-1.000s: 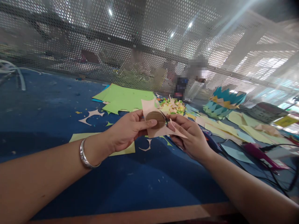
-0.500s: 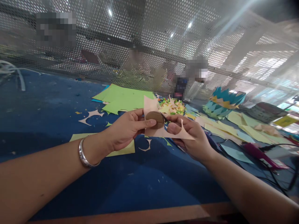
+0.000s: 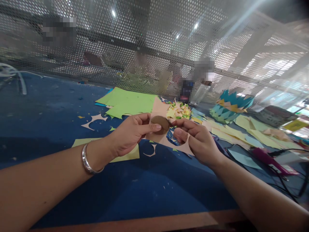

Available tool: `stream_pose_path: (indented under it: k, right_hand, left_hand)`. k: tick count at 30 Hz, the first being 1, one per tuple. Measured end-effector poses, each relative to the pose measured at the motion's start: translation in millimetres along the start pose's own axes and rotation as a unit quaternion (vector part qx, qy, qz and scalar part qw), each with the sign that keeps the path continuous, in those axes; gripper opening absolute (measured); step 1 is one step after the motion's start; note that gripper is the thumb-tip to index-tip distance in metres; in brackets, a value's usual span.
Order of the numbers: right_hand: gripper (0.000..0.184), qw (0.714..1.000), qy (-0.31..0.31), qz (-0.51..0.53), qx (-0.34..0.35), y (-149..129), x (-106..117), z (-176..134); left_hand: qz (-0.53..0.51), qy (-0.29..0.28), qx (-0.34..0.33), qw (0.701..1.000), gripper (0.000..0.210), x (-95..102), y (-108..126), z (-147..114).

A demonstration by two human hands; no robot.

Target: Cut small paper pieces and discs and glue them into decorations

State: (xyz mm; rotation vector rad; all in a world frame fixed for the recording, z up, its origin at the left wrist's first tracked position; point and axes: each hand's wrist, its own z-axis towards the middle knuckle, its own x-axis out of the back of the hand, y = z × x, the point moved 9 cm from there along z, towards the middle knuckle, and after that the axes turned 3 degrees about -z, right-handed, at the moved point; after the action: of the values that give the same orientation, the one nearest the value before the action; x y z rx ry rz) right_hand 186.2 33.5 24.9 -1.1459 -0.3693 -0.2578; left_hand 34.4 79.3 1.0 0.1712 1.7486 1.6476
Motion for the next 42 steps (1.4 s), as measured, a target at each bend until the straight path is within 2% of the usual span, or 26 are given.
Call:
stream_pose_path:
  k: [13,24,42]
  right_hand:
    - [0.029,0.997,-0.013,0.069,-0.012,5.2,-3.0,-0.7]
    - [0.031,0.997,-0.023,0.076,-0.018,5.9,-4.0,-0.7]
    - [0.030,0.997,-0.048,0.063,-0.026,-2.3,-7.1,-1.9]
  left_hand:
    - [-0.010,-0.032,0.005,0.999,0.022,-2.0,-1.9,2.3]
    - [-0.012,-0.040,0.013,0.999,0.024,-4.9,-2.2,0.5]
    - [0.022,-0.016,0.010,1.000,0.023,-1.0,-0.6,-0.2]
